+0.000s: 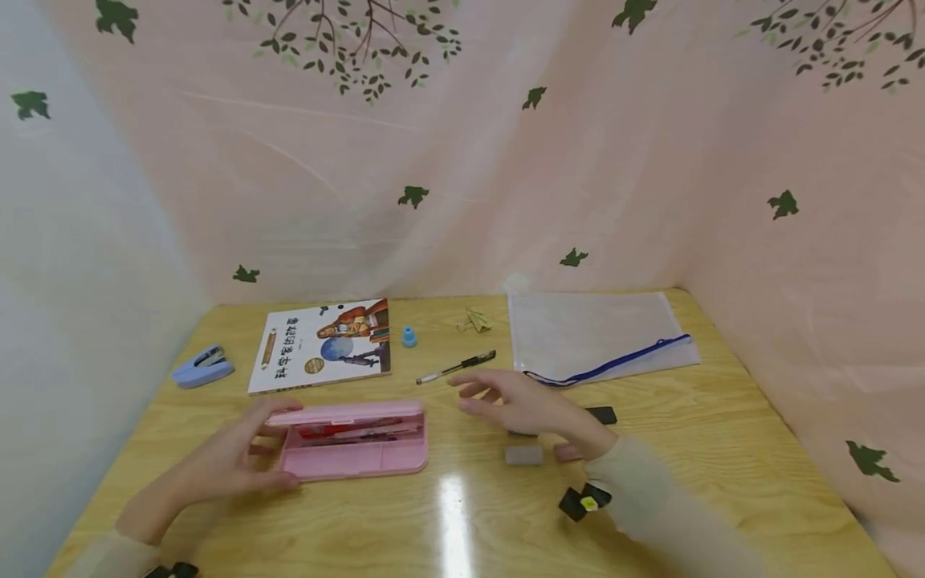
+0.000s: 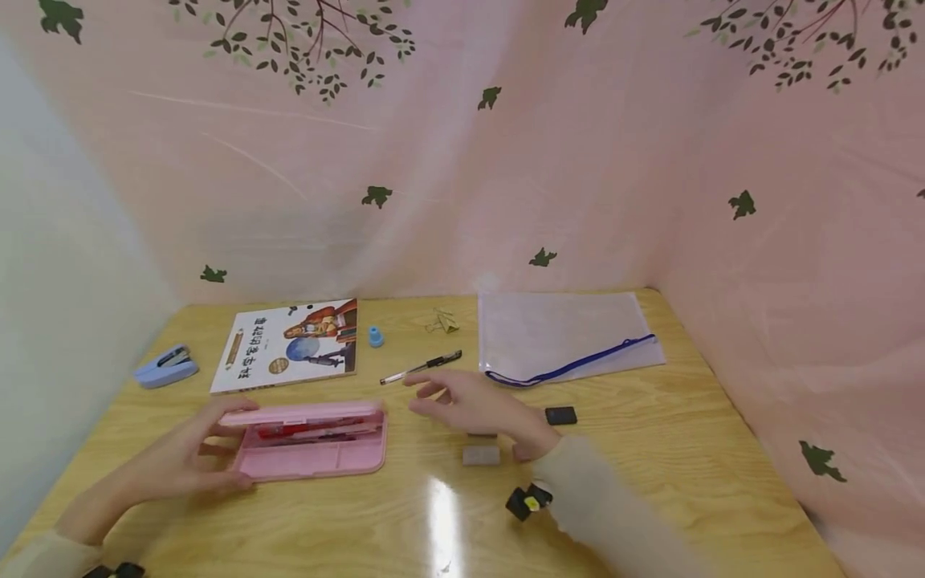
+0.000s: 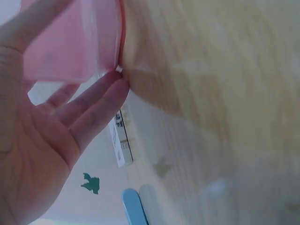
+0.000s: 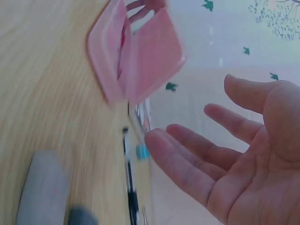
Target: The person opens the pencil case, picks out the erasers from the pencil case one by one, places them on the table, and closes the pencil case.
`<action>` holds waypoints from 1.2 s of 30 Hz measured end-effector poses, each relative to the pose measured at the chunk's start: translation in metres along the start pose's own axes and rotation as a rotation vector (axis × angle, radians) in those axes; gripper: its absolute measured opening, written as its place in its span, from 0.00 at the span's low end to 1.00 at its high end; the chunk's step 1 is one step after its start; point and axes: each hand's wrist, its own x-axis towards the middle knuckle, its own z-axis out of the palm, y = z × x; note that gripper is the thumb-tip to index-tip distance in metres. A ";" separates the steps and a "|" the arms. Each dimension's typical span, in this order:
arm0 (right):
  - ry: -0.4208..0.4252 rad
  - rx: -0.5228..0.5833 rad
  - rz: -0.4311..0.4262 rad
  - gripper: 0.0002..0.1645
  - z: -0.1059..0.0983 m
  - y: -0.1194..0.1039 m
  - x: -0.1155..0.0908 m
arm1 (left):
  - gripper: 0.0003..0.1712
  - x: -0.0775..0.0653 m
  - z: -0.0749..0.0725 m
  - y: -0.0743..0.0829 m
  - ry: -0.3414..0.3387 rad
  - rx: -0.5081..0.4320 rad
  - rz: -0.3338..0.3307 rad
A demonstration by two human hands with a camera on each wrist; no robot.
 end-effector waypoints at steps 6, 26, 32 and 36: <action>-0.072 -0.013 0.067 0.29 0.035 -0.013 0.047 | 0.24 -0.004 -0.006 0.001 -0.023 0.005 -0.025; -0.085 -0.100 0.226 0.44 0.069 -0.007 0.055 | 0.19 0.003 -0.001 0.002 0.015 0.102 0.005; -0.073 -0.069 0.255 0.44 0.070 -0.008 0.051 | 0.19 0.007 -0.003 0.005 -0.004 0.086 0.003; -0.067 -0.080 0.251 0.44 0.071 -0.008 0.051 | 0.19 0.006 -0.003 0.005 -0.008 0.085 -0.006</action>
